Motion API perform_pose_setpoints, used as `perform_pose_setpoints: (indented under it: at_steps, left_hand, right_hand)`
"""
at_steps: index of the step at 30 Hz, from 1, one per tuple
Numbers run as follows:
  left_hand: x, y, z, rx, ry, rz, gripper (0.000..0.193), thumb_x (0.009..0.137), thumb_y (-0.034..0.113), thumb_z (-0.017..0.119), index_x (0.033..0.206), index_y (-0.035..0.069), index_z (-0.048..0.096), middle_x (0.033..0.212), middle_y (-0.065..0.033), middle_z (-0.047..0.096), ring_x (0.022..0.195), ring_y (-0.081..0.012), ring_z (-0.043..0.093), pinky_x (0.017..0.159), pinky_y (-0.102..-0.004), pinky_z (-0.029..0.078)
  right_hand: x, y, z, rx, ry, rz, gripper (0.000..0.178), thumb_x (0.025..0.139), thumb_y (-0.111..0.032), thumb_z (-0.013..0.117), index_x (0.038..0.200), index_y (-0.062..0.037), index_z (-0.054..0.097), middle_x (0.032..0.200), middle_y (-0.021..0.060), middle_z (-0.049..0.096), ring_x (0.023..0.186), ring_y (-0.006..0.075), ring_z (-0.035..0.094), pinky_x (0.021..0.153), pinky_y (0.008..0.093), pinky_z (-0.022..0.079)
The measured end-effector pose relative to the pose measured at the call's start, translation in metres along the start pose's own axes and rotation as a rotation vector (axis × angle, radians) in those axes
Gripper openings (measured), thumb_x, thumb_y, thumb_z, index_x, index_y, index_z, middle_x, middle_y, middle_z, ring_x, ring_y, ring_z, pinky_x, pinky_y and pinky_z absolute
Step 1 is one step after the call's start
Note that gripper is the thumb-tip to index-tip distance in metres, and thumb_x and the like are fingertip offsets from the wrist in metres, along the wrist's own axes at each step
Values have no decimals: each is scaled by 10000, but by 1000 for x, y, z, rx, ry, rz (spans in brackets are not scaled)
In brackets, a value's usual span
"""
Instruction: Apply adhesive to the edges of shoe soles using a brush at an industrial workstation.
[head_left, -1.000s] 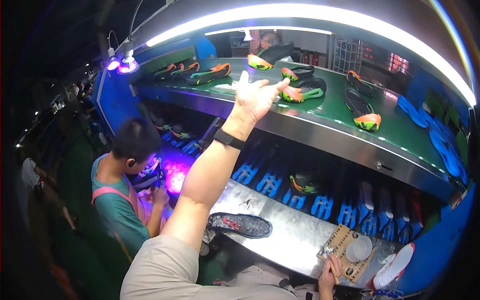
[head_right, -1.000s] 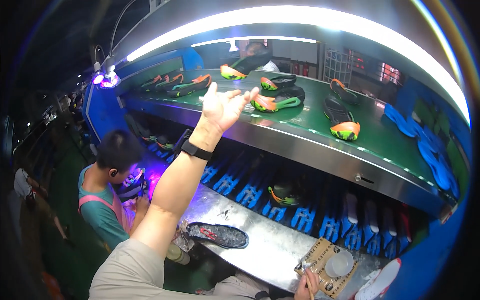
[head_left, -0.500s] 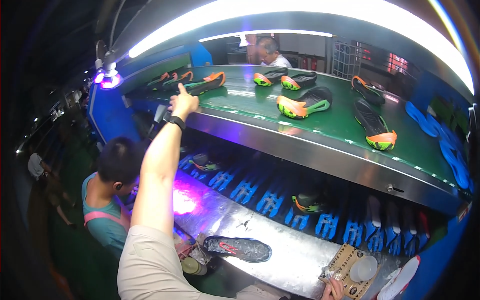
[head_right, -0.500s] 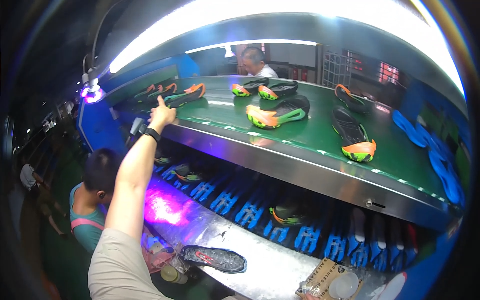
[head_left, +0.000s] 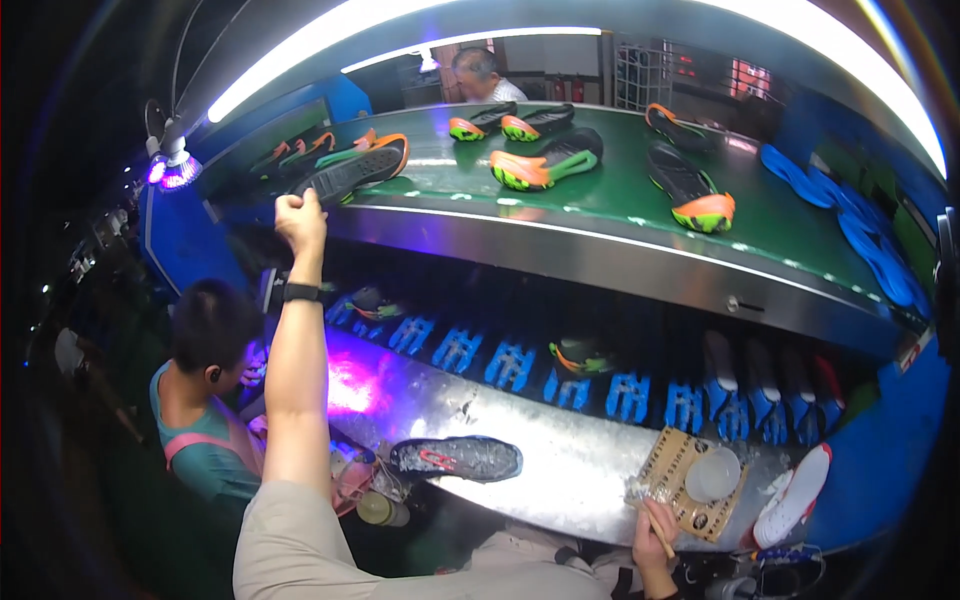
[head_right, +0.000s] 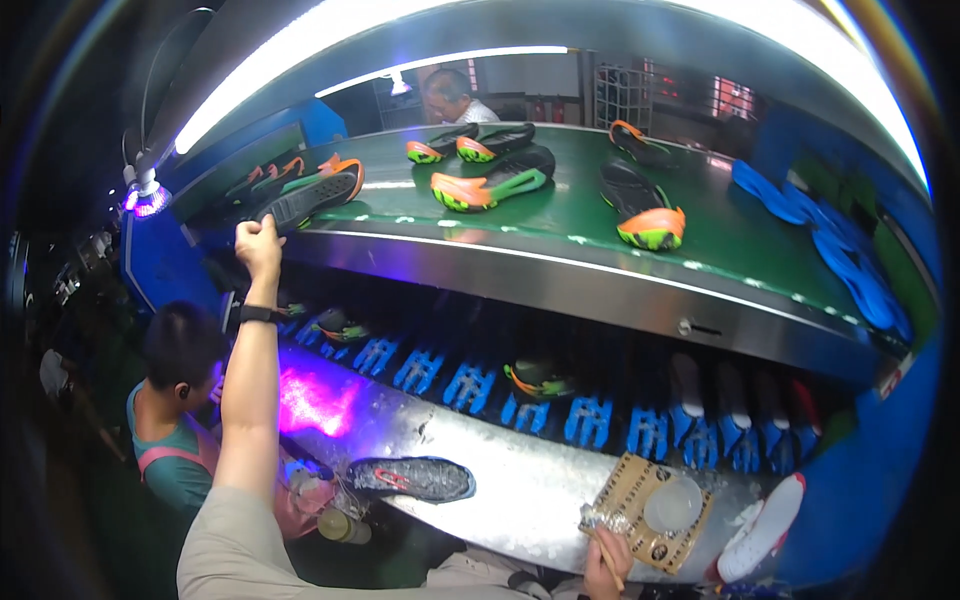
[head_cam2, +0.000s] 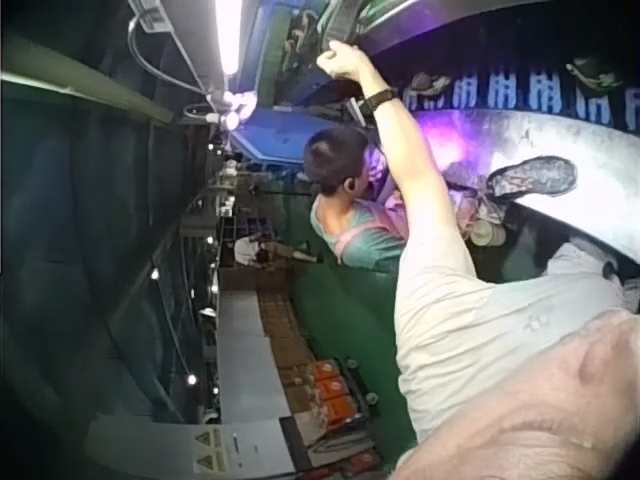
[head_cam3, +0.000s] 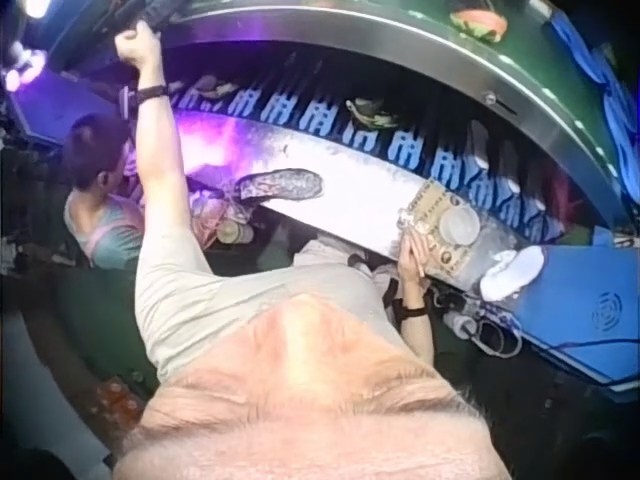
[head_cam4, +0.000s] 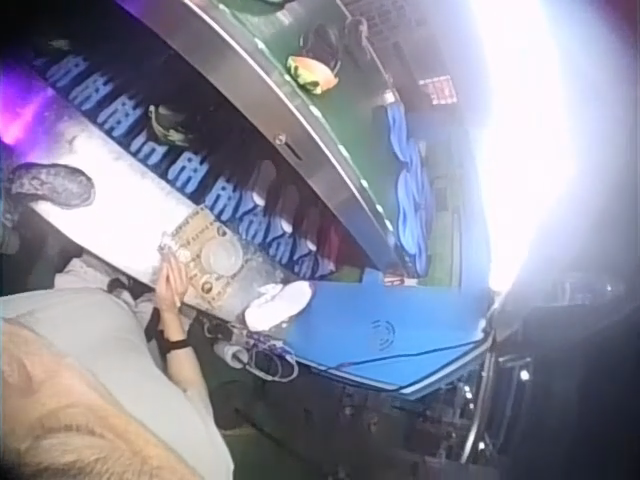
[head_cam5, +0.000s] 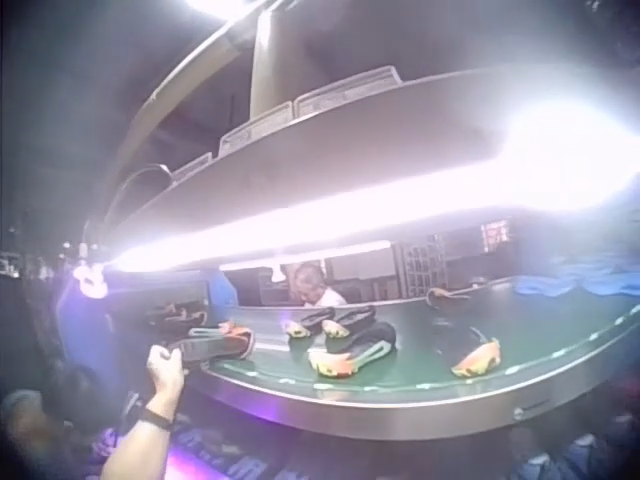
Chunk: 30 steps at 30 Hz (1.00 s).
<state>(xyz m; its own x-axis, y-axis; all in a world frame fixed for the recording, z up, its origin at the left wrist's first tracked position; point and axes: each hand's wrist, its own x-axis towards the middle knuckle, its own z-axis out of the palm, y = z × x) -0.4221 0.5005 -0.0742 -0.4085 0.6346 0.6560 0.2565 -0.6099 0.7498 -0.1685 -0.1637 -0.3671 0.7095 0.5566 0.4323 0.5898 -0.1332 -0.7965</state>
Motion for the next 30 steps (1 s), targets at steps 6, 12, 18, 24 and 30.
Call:
perform_pose_setpoints:
  at_steps: [6,12,18,24,30]
  left_hand:
    - [-109,75,-80,-205,-194,-4,362,913,77,694,1245,16,562,1088,-107,634,879,-173,688,680,-309,593]
    - [-326,131,-127,-552,-887,-239,450,935,66,592,1371,-39,553,1254,-149,651,1049,-201,664,968,-353,527]
    - [-467,135,-185,-1078,-1441,-1469,634,909,233,657,1437,-64,470,1327,-235,620,1203,-346,647,1058,-456,505]
    - [-468,152,-212,-1120,-1847,-1543,964,823,349,749,1564,-43,273,1423,-356,496,1298,-499,547,1092,-586,452]
    - [-447,129,-223,-1000,-1787,-1333,971,641,169,788,1502,-53,396,1355,-232,598,1257,-397,603,1118,-536,433]
  right_hand:
    - [4,-3,0,14,4,-18,216,892,-43,678,1093,15,733,997,189,723,906,355,691,821,417,550]
    - [17,-23,-44,96,46,169,180,955,-99,665,1094,0,723,1023,124,741,961,233,706,883,341,544]
    - [68,-25,-125,-79,230,160,142,961,-128,664,1034,-17,713,827,66,732,772,129,686,684,284,520]
    - [87,-15,-132,-317,-4,285,203,945,-200,679,984,-5,722,729,86,678,665,135,629,623,307,486]
    - [80,-2,-124,-120,109,295,229,934,-234,682,993,-16,726,695,127,670,649,206,668,641,334,508]
